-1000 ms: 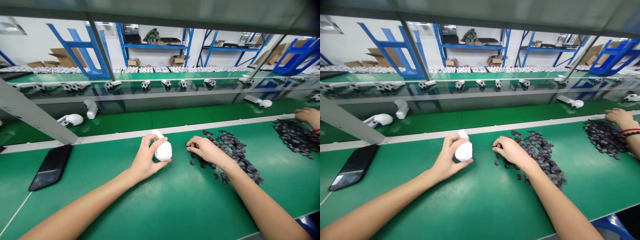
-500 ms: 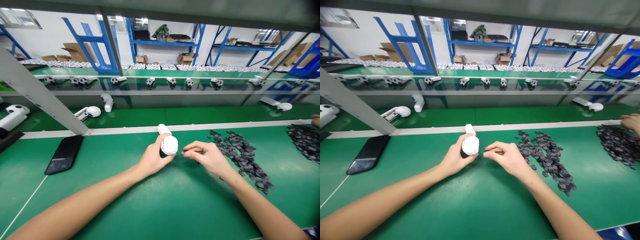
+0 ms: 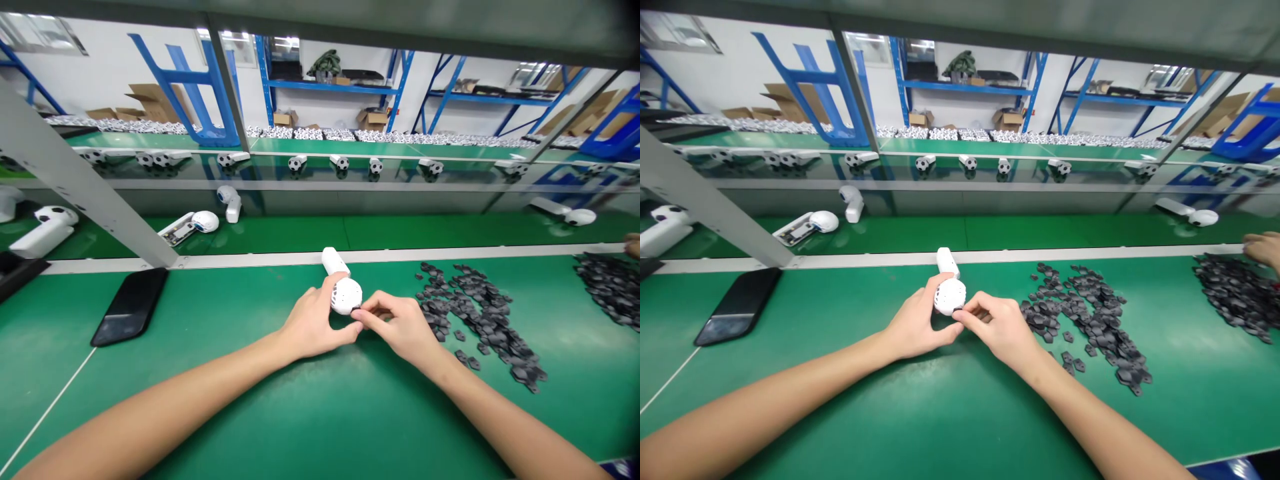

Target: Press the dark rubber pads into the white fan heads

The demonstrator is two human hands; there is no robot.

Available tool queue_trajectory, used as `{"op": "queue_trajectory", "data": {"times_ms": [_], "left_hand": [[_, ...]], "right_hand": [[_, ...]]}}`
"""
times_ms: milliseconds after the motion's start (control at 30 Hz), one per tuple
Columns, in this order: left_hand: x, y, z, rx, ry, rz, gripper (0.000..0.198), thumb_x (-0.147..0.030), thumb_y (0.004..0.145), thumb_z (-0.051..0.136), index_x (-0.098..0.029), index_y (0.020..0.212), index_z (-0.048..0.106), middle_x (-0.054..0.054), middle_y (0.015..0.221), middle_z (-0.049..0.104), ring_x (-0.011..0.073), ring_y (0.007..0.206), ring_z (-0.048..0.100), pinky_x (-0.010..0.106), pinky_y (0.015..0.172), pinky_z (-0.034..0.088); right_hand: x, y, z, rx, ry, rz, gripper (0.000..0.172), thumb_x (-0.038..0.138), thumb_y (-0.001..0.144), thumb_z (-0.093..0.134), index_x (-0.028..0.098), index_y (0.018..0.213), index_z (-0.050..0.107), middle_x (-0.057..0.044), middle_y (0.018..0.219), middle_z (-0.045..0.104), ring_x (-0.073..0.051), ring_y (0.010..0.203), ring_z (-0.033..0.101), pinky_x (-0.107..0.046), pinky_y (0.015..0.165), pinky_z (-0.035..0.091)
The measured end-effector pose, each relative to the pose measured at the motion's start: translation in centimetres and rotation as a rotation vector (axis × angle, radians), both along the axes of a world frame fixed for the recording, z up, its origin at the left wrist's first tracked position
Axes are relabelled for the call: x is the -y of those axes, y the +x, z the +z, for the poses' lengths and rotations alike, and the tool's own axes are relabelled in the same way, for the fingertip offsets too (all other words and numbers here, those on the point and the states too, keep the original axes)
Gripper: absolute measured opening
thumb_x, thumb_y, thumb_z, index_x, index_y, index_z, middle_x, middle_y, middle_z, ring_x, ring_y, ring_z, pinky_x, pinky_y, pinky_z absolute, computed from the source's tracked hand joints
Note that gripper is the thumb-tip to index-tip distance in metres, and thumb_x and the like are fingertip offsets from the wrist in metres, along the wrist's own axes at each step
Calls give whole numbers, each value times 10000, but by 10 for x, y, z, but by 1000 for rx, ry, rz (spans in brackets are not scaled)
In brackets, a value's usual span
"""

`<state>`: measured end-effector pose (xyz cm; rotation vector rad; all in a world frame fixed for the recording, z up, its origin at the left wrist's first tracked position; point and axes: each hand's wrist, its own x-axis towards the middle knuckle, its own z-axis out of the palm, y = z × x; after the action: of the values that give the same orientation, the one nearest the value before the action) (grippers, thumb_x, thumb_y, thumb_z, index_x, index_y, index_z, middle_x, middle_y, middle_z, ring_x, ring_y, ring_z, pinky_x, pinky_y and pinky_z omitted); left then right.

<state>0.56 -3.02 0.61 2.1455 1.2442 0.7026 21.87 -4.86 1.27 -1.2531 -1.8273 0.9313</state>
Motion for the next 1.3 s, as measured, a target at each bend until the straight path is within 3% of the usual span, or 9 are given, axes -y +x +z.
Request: {"op": "queue_trajectory", "data": {"times_ms": [133, 267, 433, 600, 733, 833, 967, 1067, 1300], "left_hand": [[3, 1, 0, 60, -95, 0, 909, -652, 785, 772, -298, 1505, 344, 101, 1247, 673, 340, 1035, 639, 486, 891, 509], [3, 0, 0, 176, -176, -22, 856, -601, 797, 803, -305, 1461, 351, 55, 1168, 684, 272, 969, 655, 387, 830, 517], [2, -1, -2, 134, -154, -30, 790, -556, 833, 786, -307, 1454, 367, 65, 1195, 681, 279, 986, 655, 385, 837, 504], [0, 0, -2, 64, -121, -11, 820, -641, 827, 758, -310, 1463, 361, 67, 1164, 698, 294, 960, 667, 387, 797, 501], [-5, -1, -2, 40, -113, -52, 862, -681, 812, 743, -294, 1467, 336, 58, 1108, 706, 287, 914, 670, 371, 745, 501], [-8, -3, -4, 3, -106, -56, 755, -671, 852, 698, -290, 1425, 389, 49, 1052, 713, 281, 886, 672, 369, 734, 501], [-8, -4, -5, -114, -15, -66, 676, -617, 882, 675, -264, 1409, 441, 71, 1038, 736, 308, 896, 684, 402, 764, 502], [-7, -4, -5, -234, 140, -152, 630, -578, 882, 674, -250, 1387, 489, 84, 1093, 753, 327, 930, 703, 451, 829, 487], [-7, -5, 0, -401, 288, -173, 678, -670, 813, 705, -238, 1317, 567, 77, 991, 763, 334, 885, 722, 453, 797, 482]], "right_hand": [[0, -4, -6, 81, 35, -4, 331, 468, 930, 748, 228, 730, 638, 18, 664, 687, -151, 573, 599, -270, 555, 450], [1, -6, -8, 178, 123, 8, 361, 408, 973, 714, 215, 690, 600, 40, 623, 625, -129, 566, 514, -273, 554, 353], [3, -5, -10, 169, 149, 18, 259, 327, 985, 712, 223, 765, 624, 39, 722, 660, -132, 631, 547, -270, 597, 368], [-1, -3, -16, 209, 229, 58, 239, 333, 1027, 651, 224, 818, 609, 11, 821, 642, -153, 723, 579, -282, 673, 399], [-3, 2, -6, 277, 215, 150, 275, 357, 1081, 527, 224, 841, 541, -5, 861, 598, -162, 741, 557, -289, 686, 411], [-5, 15, 12, 337, 131, 259, 276, 357, 1117, 408, 235, 928, 568, -13, 921, 635, -175, 800, 588, -294, 742, 446], [-18, 46, 30, 385, 28, 175, 362, 389, 1132, 323, 262, 1031, 647, -8, 955, 717, -192, 842, 646, -308, 772, 470], [-30, 70, 33, 505, 20, 86, 336, 420, 1101, 409, 266, 1044, 703, -27, 1021, 754, -228, 908, 676, -338, 810, 477], [-35, 93, 31, 667, -77, 152, 230, 418, 1005, 583, 285, 1154, 697, -33, 1029, 723, -235, 890, 672, -340, 778, 481]]}}
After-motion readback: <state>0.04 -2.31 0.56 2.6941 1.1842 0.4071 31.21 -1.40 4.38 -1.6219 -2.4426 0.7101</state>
